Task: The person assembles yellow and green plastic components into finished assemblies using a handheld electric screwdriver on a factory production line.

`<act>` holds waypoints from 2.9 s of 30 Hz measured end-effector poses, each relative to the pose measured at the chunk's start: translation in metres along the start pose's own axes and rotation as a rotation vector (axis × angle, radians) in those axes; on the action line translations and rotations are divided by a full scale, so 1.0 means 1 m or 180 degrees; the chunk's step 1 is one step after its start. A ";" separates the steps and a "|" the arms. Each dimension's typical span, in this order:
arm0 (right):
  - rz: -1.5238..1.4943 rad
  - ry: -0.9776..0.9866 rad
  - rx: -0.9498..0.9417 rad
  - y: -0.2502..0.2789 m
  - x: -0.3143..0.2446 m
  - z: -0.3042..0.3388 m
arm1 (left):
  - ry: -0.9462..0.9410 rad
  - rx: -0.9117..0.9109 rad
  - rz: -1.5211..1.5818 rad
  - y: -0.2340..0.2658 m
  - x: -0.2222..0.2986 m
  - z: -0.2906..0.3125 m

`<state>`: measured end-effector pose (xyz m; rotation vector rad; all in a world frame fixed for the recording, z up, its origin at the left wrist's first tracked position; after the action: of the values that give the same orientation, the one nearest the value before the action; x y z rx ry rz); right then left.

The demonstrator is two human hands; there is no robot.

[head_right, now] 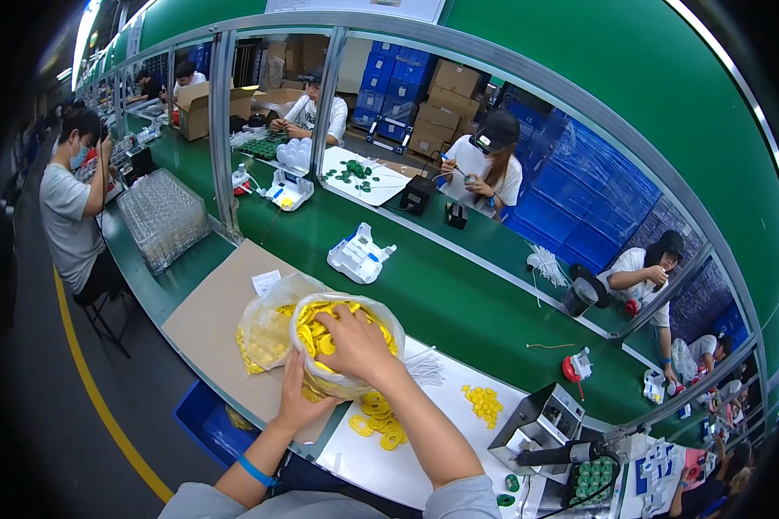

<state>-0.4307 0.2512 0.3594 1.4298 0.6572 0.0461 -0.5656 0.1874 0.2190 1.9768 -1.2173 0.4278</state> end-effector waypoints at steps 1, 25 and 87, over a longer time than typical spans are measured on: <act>0.0010 0.0010 0.0000 0.001 -0.002 -0.002 | -0.0001 0.0014 -0.0001 0.003 -0.002 -0.001; -0.0368 -0.0246 0.0771 0.013 0.011 -0.013 | 0.0059 -0.0095 0.0145 0.004 -0.027 0.000; -0.1243 -0.0354 0.1057 -0.146 0.237 0.072 | 0.0038 -0.1518 -0.0103 -0.219 -0.053 0.056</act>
<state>-0.2551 0.2590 0.1326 1.5818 0.8691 -0.4647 -0.4076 0.2343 0.0552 1.5783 -1.1516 0.1150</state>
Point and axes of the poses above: each hand's wrist, its own z-axis away from the middle knuckle, its own y-axis out of the back of the hand, x = y × z, the point moved 5 cm from there along -z, towards the middle knuckle, and after that the axes turned 3 degrees about -z, right-handed, at the moved point
